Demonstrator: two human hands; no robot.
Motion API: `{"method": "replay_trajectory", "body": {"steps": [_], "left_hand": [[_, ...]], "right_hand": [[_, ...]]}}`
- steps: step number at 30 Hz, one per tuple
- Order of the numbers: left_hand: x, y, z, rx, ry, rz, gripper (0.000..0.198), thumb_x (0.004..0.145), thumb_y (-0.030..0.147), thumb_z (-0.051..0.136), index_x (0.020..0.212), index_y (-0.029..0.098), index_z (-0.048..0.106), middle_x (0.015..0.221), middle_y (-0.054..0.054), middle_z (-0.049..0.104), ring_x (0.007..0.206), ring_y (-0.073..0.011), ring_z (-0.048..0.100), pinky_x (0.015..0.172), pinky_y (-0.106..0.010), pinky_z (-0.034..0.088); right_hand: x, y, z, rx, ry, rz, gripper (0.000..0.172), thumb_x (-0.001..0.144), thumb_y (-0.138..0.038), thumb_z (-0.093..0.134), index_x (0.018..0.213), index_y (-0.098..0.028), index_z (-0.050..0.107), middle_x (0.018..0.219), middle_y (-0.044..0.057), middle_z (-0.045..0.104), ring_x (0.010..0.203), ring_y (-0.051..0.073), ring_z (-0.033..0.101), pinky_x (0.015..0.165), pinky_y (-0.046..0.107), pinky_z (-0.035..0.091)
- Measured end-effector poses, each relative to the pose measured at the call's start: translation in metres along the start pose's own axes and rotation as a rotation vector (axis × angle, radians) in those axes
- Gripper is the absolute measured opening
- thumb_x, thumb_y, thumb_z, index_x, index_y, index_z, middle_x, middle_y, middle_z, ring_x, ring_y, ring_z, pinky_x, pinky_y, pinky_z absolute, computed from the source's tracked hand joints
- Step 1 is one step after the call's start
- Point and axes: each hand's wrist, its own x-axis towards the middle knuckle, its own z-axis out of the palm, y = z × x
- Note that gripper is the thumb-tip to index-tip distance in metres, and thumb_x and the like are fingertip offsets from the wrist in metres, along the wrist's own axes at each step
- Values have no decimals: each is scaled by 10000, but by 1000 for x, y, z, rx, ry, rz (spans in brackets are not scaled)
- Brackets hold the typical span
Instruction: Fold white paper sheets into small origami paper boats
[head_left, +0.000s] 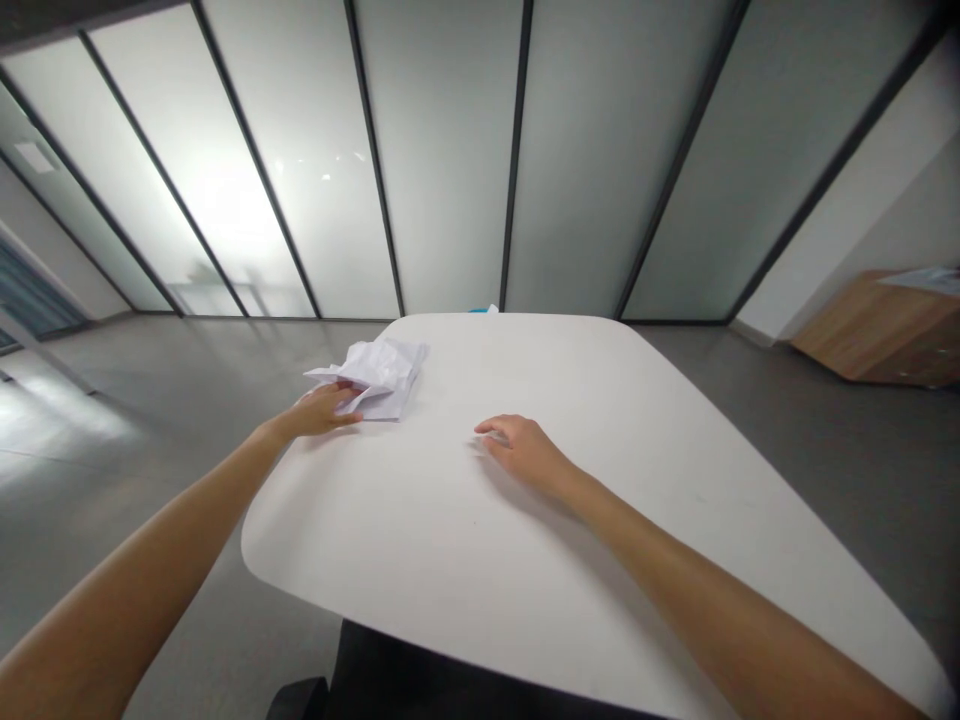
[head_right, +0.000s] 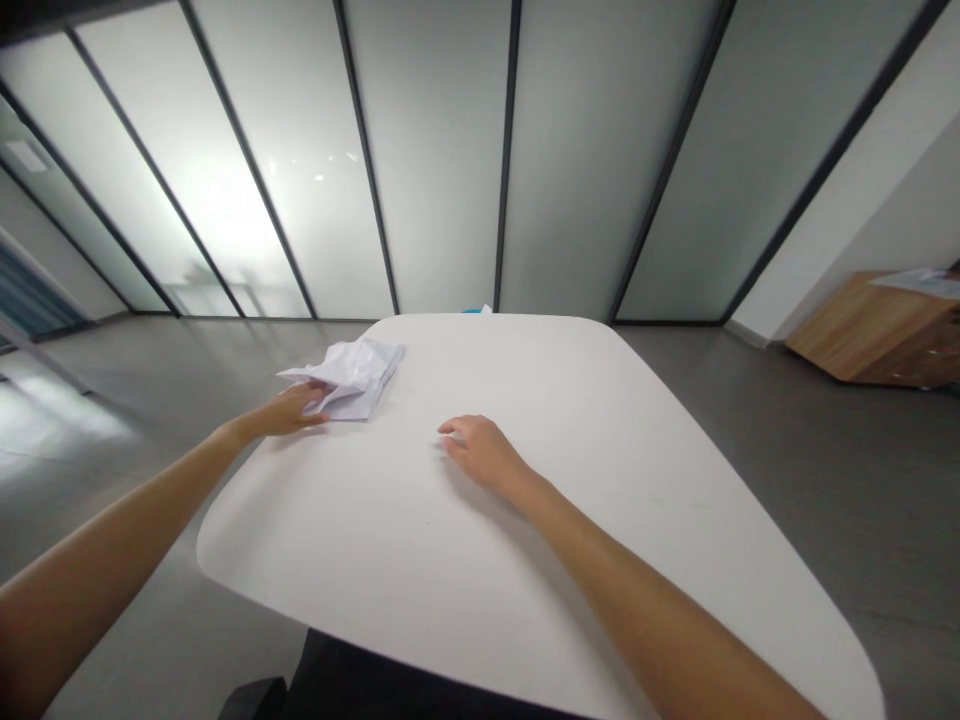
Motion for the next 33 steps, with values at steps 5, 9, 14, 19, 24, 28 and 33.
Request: {"method": "replay_trajectory", "body": {"steps": [5, 9, 14, 19, 24, 28, 33], "left_hand": [[4, -5, 9, 132, -72, 111, 756, 769, 699, 692, 1394, 277, 636, 1369, -148, 634, 1307, -372, 540, 1150, -432, 360], [6, -3, 17, 246, -124, 75, 655, 872, 691, 580, 1353, 256, 667, 1181, -169, 689, 1153, -387, 618, 1052, -476, 433], [9, 3, 28, 261, -72, 95, 590, 957, 649, 485, 1354, 241, 639, 1204, -150, 682, 1166, -358, 614, 1033, -492, 449], [5, 8, 41, 264, 16, 104, 469, 983, 589, 496, 1316, 288, 631, 1353, -98, 638, 1284, -316, 570, 1178, -557, 325], [-1, 7, 45, 278, 37, 135, 467, 1012, 554, 473, 1410, 333, 572, 1475, -59, 586, 1411, -295, 489, 1253, -593, 189], [-3, 8, 46, 314, 47, 141, 519, 1037, 543, 416, 1517, 357, 486, 1557, -41, 517, 1497, -317, 387, 1255, -620, 182], [-3, 12, 45, 344, 13, 140, 593, 1005, 596, 459, 1556, 380, 439, 1603, -30, 453, 1494, -345, 390, 1218, -599, 307]], "right_hand": [[96, -37, 23, -21, 0, -173, 250, 986, -320, 552, 1119, -218, 738, 1164, 76, 762, 1076, 248, 692, 995, 388, 482], [174, -55, 54, 39, 88, 6, 383, 1004, -407, 545, 1300, -181, 636, 1147, 93, 766, 1090, 251, 696, 966, 362, 489], [214, -60, 97, -18, -1, 53, 560, 876, -497, 691, 1347, -207, 599, 1081, 71, 772, 1087, 281, 695, 969, 379, 489], [245, -56, 95, 37, 68, -54, 545, 838, -311, 694, 1364, -232, 576, 1143, 46, 744, 1049, 235, 692, 951, 333, 504], [301, -20, 81, -6, 238, 97, 453, 895, -247, 613, 1343, -224, 557, 1262, 74, 703, 1174, 242, 647, 1007, 345, 487], [325, 17, 91, -115, 194, 229, 489, 934, -230, 560, 1416, -191, 483, 1288, 130, 687, 1168, 270, 648, 970, 365, 500], [324, 30, 103, -399, 189, 197, 495, 945, -238, 562, 1433, -183, 509, 1388, 187, 597, 1237, 332, 565, 1007, 463, 461]]}}
